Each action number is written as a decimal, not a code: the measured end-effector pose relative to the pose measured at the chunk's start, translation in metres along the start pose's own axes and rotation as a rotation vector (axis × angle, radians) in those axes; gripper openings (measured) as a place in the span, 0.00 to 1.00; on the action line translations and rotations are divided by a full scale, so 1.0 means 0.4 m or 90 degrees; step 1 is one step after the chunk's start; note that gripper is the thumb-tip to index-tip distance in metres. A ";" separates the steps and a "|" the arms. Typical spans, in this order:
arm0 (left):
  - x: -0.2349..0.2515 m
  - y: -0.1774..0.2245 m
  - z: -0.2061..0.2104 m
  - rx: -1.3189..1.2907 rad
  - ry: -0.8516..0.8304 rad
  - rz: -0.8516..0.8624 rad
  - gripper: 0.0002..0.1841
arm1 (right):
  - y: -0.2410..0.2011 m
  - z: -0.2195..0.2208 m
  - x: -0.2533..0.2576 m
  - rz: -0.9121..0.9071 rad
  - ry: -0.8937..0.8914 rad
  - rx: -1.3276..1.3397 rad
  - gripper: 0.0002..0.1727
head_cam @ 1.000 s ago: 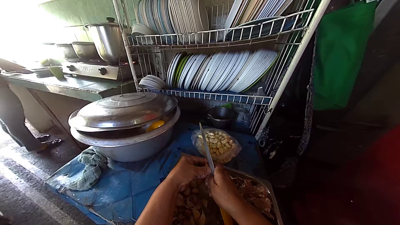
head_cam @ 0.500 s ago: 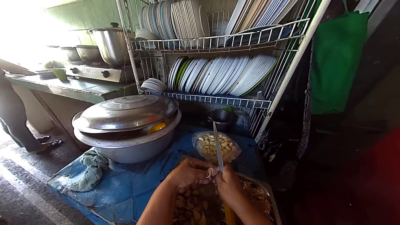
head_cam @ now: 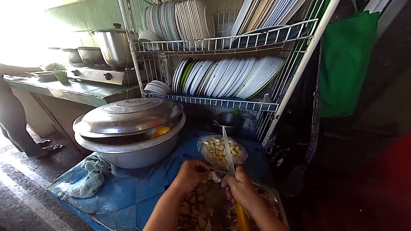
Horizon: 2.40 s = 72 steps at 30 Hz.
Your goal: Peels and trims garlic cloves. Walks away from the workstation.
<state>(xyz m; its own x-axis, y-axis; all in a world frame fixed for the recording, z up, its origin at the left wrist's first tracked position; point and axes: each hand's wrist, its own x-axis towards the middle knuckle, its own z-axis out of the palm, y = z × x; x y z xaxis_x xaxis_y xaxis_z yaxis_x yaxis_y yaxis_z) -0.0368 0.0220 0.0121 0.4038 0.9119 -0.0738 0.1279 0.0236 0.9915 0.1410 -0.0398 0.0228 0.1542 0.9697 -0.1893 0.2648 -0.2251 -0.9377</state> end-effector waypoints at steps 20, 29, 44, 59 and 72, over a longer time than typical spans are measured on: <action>-0.010 0.014 0.016 -0.112 -0.056 -0.042 0.03 | 0.002 0.030 -0.011 -0.059 -0.116 -0.146 0.14; -0.001 -0.007 0.008 -0.156 -0.110 0.041 0.10 | 0.013 0.019 -0.003 -0.064 -0.096 -0.012 0.11; -0.004 0.005 0.012 -0.120 -0.104 -0.005 0.15 | 0.010 0.028 -0.003 -0.057 -0.031 -0.063 0.15; -0.004 0.002 0.033 -0.141 -0.118 -0.031 0.08 | -0.069 -0.181 -0.081 0.062 0.018 -0.148 0.12; -0.015 0.013 0.041 -0.172 -0.135 0.005 0.11 | -0.078 -0.109 -0.072 0.027 -0.024 -0.280 0.28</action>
<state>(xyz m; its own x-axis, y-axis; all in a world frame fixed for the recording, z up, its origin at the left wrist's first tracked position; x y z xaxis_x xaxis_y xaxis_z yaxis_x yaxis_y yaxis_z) -0.0237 0.0099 0.0161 0.5870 0.8075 -0.0580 -0.1088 0.1498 0.9827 0.1698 -0.0650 0.0701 0.1417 0.9595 -0.2433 0.6398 -0.2763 -0.7172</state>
